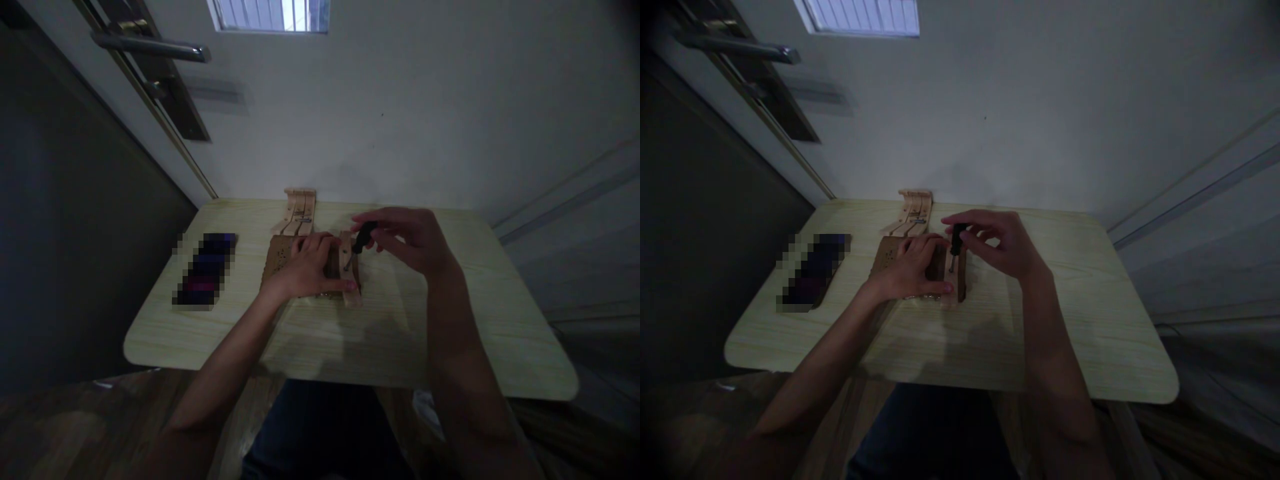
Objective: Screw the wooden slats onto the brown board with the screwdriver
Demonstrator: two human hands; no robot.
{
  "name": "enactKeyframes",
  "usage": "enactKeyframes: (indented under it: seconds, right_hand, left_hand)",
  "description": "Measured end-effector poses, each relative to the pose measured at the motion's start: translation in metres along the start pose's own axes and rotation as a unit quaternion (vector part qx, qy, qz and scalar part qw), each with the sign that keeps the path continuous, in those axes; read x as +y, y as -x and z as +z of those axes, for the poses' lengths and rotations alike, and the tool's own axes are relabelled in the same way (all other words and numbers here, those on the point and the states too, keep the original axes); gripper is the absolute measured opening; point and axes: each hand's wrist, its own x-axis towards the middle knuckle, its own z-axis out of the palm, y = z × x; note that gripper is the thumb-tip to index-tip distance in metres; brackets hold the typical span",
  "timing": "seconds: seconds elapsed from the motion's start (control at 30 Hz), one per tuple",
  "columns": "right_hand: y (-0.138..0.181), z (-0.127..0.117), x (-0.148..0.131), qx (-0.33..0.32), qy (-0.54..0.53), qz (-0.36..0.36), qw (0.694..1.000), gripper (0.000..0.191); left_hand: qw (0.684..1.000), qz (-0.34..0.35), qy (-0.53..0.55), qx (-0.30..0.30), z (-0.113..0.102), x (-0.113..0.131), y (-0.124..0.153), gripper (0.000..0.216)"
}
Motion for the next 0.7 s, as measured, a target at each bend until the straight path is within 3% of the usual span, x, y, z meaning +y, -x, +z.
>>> enactKeyframes:
  seconds: [0.2, 0.7]
  right_hand:
    - [0.0, 0.005, -0.001, 0.041, 0.029, -0.026, 0.998, 0.02]
    - [-0.002, 0.024, 0.021, 0.094, -0.142, -0.001, 0.985, 0.023]
  left_hand:
    - [1.0, 0.016, -0.002, 0.013, 0.003, -0.003, 0.0, 0.079]
    - [0.999, 0.011, -0.027, 0.021, 0.006, -0.003, -0.002, 0.075]
